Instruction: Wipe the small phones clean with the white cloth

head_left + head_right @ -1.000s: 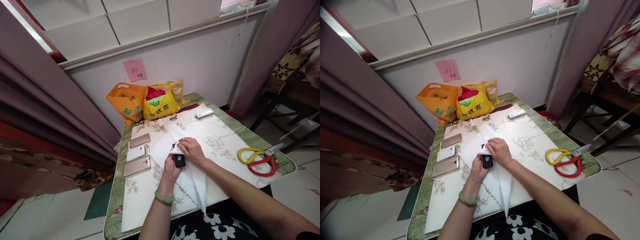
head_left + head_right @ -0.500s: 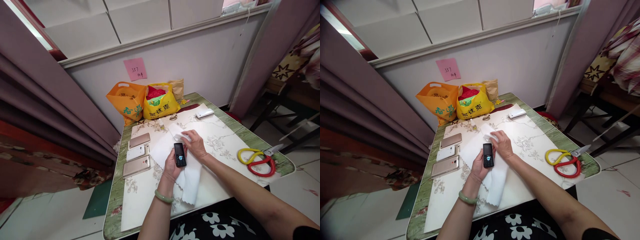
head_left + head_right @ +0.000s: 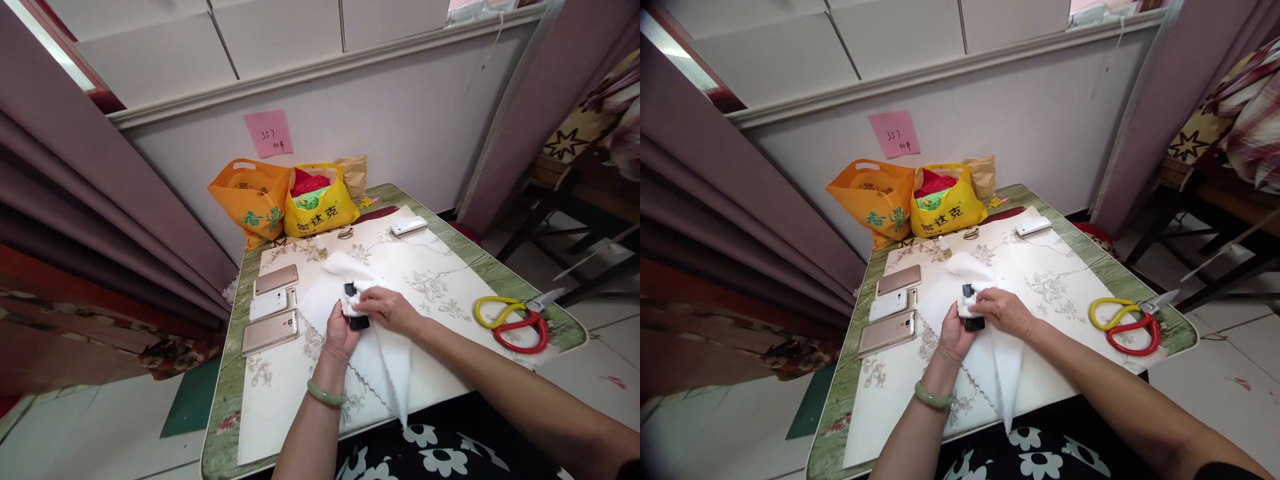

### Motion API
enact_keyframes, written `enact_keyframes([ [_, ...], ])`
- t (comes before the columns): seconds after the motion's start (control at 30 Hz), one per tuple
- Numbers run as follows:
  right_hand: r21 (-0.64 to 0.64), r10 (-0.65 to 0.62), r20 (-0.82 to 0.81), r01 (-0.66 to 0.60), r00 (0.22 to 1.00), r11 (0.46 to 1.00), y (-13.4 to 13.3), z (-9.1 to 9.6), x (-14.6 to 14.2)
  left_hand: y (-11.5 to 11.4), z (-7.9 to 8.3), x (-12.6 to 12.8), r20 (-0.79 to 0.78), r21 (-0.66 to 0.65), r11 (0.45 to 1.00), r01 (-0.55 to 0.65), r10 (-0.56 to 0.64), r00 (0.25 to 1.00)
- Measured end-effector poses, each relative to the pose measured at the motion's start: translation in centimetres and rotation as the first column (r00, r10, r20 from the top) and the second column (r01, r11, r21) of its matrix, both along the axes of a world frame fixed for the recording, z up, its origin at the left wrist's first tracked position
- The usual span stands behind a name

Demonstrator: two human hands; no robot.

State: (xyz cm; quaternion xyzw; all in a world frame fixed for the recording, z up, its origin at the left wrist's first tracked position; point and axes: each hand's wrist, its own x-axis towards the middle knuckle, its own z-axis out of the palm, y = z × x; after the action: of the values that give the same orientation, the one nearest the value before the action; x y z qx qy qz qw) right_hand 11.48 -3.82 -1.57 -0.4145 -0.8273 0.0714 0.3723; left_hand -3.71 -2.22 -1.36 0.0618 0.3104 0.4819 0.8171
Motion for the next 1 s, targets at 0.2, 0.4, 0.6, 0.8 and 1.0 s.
enact_keyframes([
  [0.2,0.013,-0.260,-0.070,0.261,0.963,0.965,0.5,-1.2,-1.4,-0.3,-0.1,-0.1,-0.008,0.027,1.000,-0.010,0.011,1.000],
  [0.4,0.081,0.078,0.028,-0.080,0.997,0.993,-1.3,-0.6,-0.1,-0.2,-0.2,-0.1,-0.010,0.016,1.000,0.004,-0.003,1.000],
  [0.6,-0.004,-0.386,-0.052,0.386,0.921,0.922,2.3,-1.2,-0.7,-0.5,0.2,-0.1,-0.031,0.085,0.994,0.066,-0.064,0.997],
  [0.8,0.022,-0.238,-0.060,0.239,0.969,0.971,-0.5,-1.1,-1.2,-0.7,-0.4,-0.1,-0.050,0.111,0.994,0.002,0.004,0.999],
  [1.0,0.106,0.106,0.168,-0.124,0.980,0.987,-3.5,0.5,-0.1,-0.1,-0.2,0.2,-0.023,0.086,0.996,-0.019,0.021,1.000],
])
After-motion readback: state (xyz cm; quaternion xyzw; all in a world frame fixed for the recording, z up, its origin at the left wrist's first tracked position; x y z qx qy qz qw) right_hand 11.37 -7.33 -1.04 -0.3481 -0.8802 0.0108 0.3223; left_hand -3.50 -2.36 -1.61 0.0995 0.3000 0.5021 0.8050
